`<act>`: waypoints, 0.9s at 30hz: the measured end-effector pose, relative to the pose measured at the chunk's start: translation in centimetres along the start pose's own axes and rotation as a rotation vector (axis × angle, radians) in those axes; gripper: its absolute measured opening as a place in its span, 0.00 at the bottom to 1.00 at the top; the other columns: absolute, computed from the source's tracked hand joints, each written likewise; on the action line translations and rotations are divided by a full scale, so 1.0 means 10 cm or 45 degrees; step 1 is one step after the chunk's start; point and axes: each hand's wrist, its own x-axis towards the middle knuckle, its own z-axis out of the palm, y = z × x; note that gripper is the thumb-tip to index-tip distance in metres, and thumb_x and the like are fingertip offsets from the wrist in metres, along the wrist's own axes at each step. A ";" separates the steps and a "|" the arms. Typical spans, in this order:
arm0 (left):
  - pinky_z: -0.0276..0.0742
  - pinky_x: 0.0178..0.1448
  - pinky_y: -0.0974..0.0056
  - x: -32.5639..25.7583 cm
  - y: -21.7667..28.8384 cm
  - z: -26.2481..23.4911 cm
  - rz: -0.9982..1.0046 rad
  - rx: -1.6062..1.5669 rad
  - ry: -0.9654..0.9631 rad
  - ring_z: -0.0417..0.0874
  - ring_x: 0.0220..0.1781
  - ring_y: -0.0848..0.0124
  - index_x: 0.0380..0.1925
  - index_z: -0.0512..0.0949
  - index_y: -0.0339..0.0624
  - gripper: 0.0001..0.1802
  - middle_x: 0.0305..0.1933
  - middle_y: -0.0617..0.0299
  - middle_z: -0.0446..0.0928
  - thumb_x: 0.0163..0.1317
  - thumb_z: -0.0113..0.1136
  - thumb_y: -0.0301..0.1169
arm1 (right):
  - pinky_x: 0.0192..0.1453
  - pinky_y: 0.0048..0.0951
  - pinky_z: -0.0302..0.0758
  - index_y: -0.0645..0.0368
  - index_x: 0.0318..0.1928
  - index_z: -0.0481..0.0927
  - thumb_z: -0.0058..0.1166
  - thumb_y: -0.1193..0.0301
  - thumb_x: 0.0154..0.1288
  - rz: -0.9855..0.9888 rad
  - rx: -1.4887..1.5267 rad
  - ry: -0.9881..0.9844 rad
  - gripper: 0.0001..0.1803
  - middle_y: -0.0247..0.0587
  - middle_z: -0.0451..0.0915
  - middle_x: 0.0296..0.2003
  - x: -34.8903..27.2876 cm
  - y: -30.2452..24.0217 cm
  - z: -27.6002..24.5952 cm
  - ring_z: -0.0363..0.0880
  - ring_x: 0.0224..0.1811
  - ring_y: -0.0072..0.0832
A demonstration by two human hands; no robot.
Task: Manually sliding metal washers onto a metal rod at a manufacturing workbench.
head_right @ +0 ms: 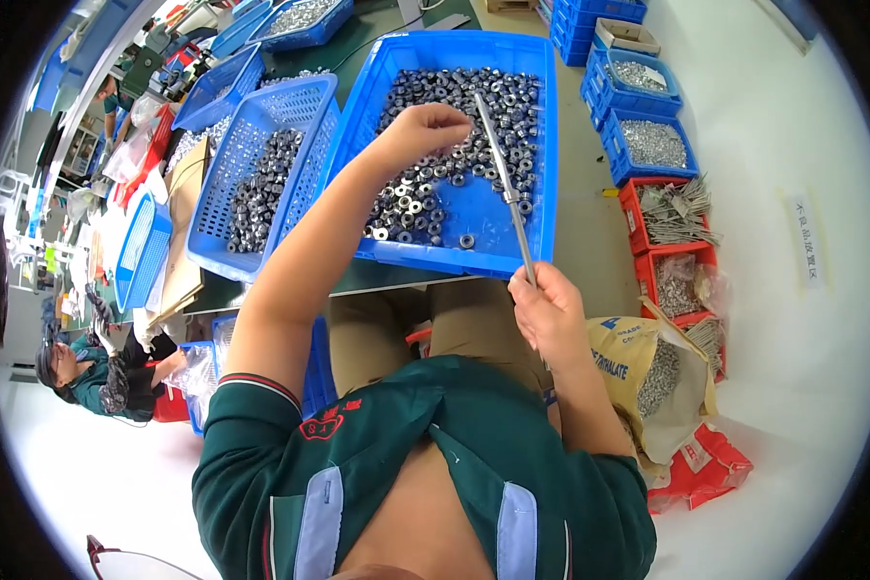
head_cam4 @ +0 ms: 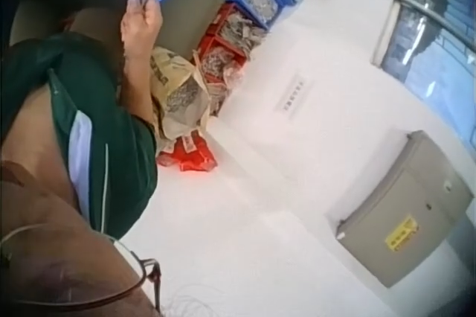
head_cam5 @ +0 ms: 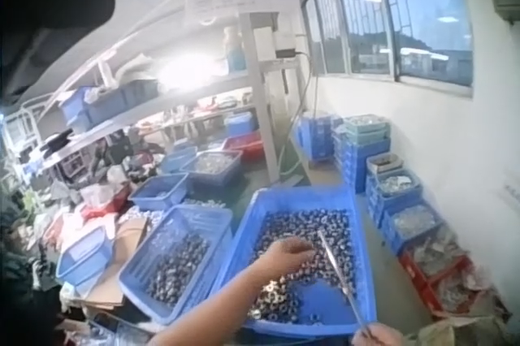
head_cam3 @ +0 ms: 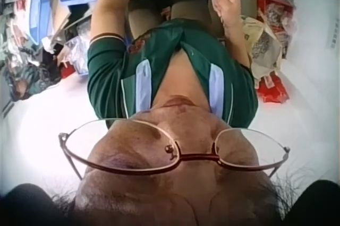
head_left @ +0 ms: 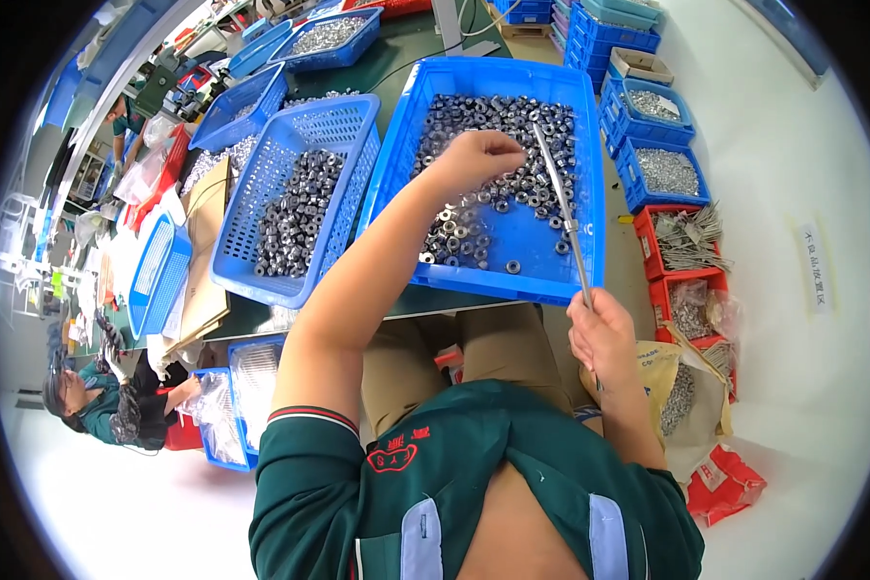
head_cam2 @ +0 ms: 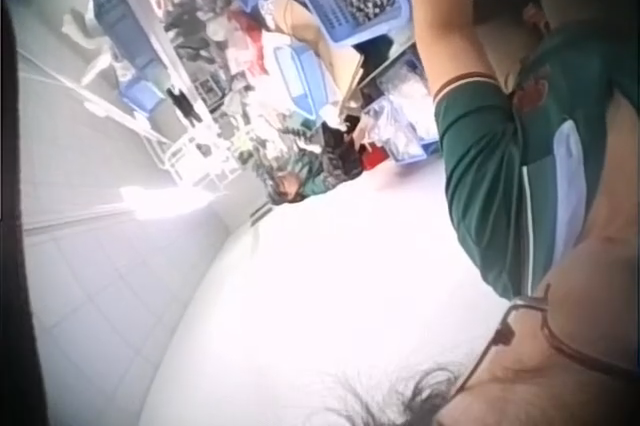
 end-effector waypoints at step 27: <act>0.76 0.39 0.57 -0.16 -0.13 0.17 0.002 1.490 -0.162 0.81 0.37 0.59 0.30 0.82 0.56 0.08 0.31 0.60 0.81 0.48 0.63 0.39 | 0.12 0.13 0.54 0.59 0.33 0.67 0.47 0.70 0.67 0.049 0.004 -0.025 0.07 0.24 0.63 0.16 -0.18 0.17 -0.15 0.56 0.10 0.09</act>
